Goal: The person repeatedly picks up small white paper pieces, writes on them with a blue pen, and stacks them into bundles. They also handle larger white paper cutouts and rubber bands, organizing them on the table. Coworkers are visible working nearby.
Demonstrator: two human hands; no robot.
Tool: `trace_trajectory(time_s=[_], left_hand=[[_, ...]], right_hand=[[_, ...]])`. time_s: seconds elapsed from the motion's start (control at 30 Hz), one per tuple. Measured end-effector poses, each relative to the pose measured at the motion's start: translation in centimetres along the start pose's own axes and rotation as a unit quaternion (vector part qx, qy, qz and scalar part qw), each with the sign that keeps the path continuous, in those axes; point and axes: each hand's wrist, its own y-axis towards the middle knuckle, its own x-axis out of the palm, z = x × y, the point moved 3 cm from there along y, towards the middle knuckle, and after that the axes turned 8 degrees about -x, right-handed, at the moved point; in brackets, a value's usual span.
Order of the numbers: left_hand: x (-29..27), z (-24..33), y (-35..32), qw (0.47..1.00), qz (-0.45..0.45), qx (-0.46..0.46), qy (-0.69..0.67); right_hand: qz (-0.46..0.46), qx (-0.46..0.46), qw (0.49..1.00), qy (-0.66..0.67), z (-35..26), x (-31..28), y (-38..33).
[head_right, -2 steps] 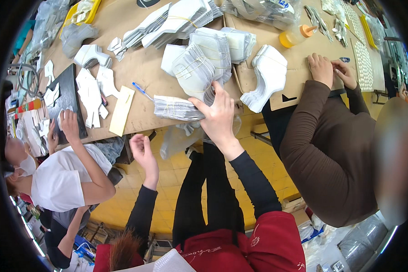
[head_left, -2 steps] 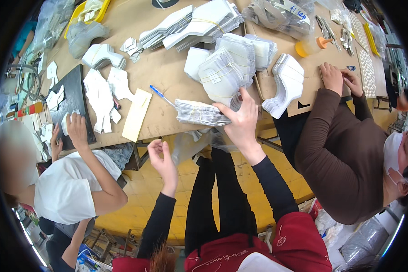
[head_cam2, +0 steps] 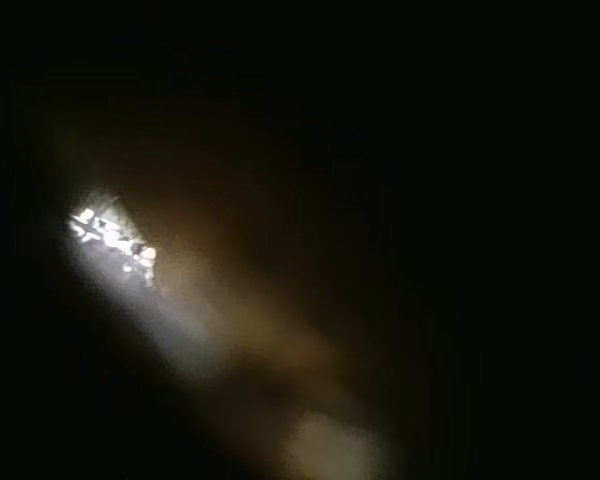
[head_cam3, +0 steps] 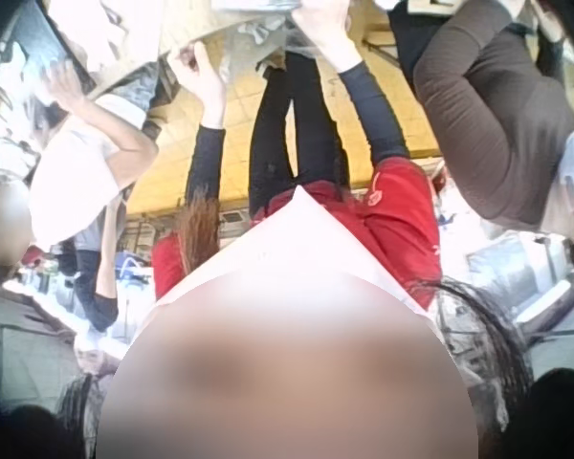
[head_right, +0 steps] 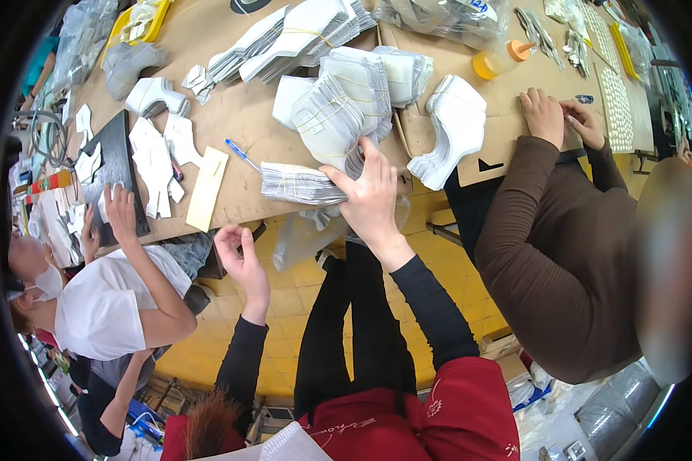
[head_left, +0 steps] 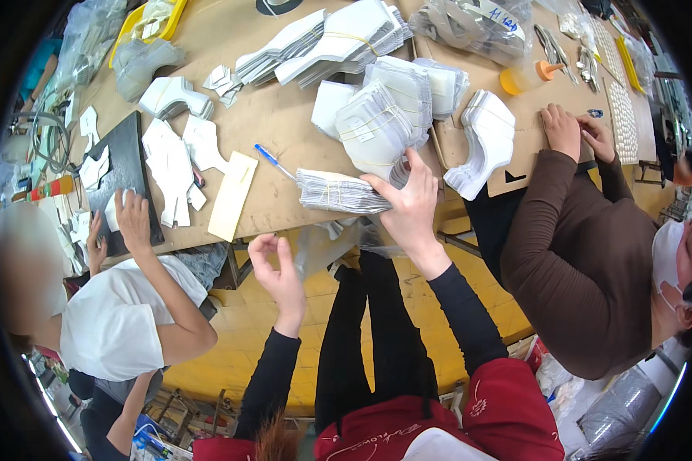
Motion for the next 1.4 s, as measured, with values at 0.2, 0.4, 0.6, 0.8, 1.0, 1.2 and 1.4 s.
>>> trace_trajectory(time_s=[0.2,0.4,0.6,0.8,1.0,1.2,1.4], left_hand=[[13.3,15.1,8.4,0.918,-0.255,0.305,0.007],[15.3,15.6,10.8,0.858,-0.436,0.240,0.128],[15.0,13.6,10.7,0.851,-0.496,0.162,0.063],[13.1,11.3,9.0,0.845,-0.518,0.131,0.026],[10.2,8.6,5.4,0.872,-0.485,0.030,-0.060],[3.4,5.9,3.6,0.890,-0.417,-0.102,-0.152],[-1.9,3.8,3.3,0.881,-0.388,-0.232,-0.142]], right_hand=[[0.054,-0.058,0.997,0.000,0.4,-0.3,-1.0],[0.140,-0.065,0.971,0.184,1.3,-3.1,-5.3],[0.262,0.088,0.890,0.364,4.0,-4.8,-2.1],[0.200,0.216,0.771,0.565,6.0,-9.5,3.7],[0.028,0.228,0.792,0.566,5.4,-4.5,6.3],[0.022,0.262,0.802,0.536,6.4,-2.3,5.8],[-0.316,0.192,0.695,0.617,2.5,-5.4,-1.4]])
